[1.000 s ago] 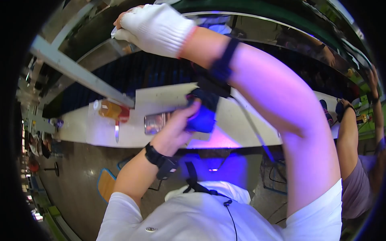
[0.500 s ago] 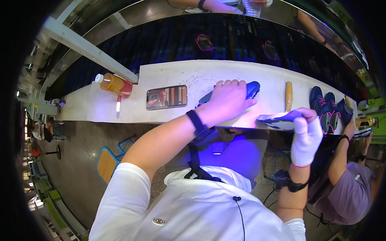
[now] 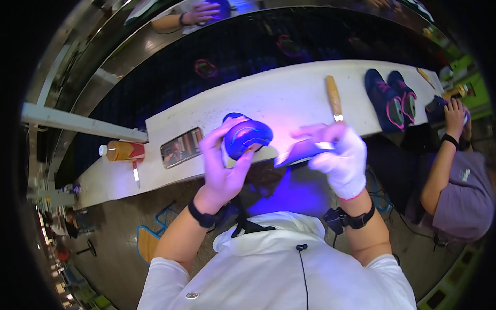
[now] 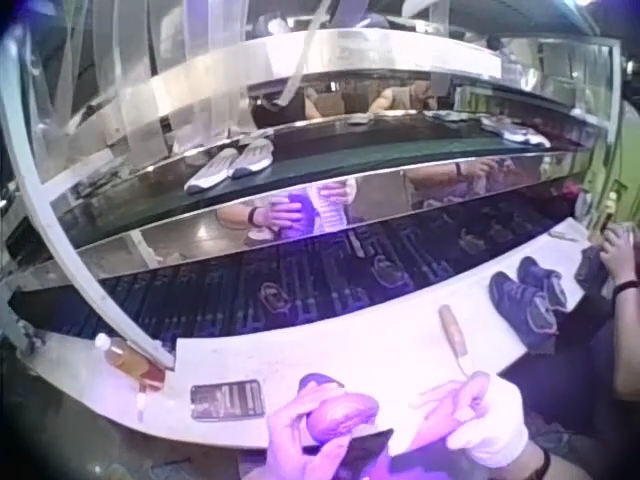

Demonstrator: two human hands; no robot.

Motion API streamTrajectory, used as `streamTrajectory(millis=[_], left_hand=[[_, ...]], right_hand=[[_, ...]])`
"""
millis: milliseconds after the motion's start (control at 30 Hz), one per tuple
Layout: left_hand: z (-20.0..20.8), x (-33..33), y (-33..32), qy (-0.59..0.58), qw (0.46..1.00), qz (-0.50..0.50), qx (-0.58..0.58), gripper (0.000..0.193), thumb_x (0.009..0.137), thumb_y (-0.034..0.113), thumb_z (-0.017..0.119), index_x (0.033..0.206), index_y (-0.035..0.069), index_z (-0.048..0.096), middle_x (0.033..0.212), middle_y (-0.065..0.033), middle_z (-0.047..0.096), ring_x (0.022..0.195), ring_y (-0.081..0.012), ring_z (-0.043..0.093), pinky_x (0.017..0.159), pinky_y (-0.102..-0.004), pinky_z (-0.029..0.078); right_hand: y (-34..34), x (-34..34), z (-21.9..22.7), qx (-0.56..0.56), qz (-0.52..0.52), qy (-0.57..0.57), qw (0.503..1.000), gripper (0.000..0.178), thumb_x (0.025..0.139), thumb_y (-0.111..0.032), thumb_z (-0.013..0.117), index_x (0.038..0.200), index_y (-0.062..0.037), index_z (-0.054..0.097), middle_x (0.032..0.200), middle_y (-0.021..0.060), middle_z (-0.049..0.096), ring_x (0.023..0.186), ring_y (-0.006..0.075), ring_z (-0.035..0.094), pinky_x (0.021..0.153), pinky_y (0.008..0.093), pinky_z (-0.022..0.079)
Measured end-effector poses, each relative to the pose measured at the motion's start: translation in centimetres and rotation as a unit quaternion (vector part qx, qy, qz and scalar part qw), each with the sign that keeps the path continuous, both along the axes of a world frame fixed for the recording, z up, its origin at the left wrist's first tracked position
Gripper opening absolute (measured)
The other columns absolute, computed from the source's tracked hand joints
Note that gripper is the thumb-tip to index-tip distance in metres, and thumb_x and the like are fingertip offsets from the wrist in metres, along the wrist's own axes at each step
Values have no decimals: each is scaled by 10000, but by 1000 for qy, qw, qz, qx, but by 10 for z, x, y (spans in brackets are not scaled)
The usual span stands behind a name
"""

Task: Checking and assembling shoe components on a factory production line.

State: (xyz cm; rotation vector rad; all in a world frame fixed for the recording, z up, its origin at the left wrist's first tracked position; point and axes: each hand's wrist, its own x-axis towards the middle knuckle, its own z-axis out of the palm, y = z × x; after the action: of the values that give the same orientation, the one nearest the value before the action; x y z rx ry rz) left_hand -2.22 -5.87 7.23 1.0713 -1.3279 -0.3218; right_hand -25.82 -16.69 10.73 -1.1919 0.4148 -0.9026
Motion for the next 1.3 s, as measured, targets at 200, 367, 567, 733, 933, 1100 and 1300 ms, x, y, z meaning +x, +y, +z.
streamTrajectory(millis=[200,367,567,733,933,1100,1300], left_hand=[[32,14,31,-140,990,-13,30,404,854,-92,784,1154,70,569,1376,-319,644,1224,-444,689,996,-461,581],[39,-1,60,-42,993,-15,110,104,1031,36,648,1117,14,594,1437,-369,605,1376,-481,599,1175,-499,452],[7,-38,65,139,990,1,24,367,1013,262,765,1123,64,477,1537,-413,486,1520,-513,413,1276,-568,247],[6,-34,72,118,992,7,54,416,990,276,792,1095,61,452,1521,-409,506,1522,-534,399,1279,-601,217],[5,-35,78,213,975,15,58,448,945,214,845,1004,79,422,1494,-397,541,1521,-534,401,1283,-612,208],[47,-13,67,220,961,-65,154,527,943,311,816,1284,-7,570,1369,-287,653,1340,-400,581,1224,-514,338],[39,-5,70,34,990,29,132,351,1064,341,648,1171,8,669,1244,-207,730,1263,-369,601,1148,-527,400]], right_hand=[[20,47,2,27,106,34,993,310,825,-106,892,916,-28,606,1436,275,643,1329,333,621,1108,472,494],[36,59,-9,-50,43,-14,998,340,831,-121,902,944,-53,588,1418,266,660,1359,341,608,1131,491,479],[50,62,-18,-113,22,-13,993,347,835,-139,913,939,-80,588,1407,247,671,1435,396,553,1265,580,311],[51,61,-25,-192,24,-12,981,399,815,-125,927,957,-87,556,1394,252,679,1386,413,601,1258,596,319],[53,56,-26,-193,52,51,978,411,790,-210,951,908,-116,568,1394,251,682,1419,433,575,1254,622,315],[34,53,-18,-233,87,93,964,416,687,-206,1009,875,-81,659,1362,233,701,1378,379,621,1205,543,423],[38,65,-41,-319,-2,136,938,443,584,-256,1017,783,-59,673,1364,233,694,1215,378,712,975,442,592]])
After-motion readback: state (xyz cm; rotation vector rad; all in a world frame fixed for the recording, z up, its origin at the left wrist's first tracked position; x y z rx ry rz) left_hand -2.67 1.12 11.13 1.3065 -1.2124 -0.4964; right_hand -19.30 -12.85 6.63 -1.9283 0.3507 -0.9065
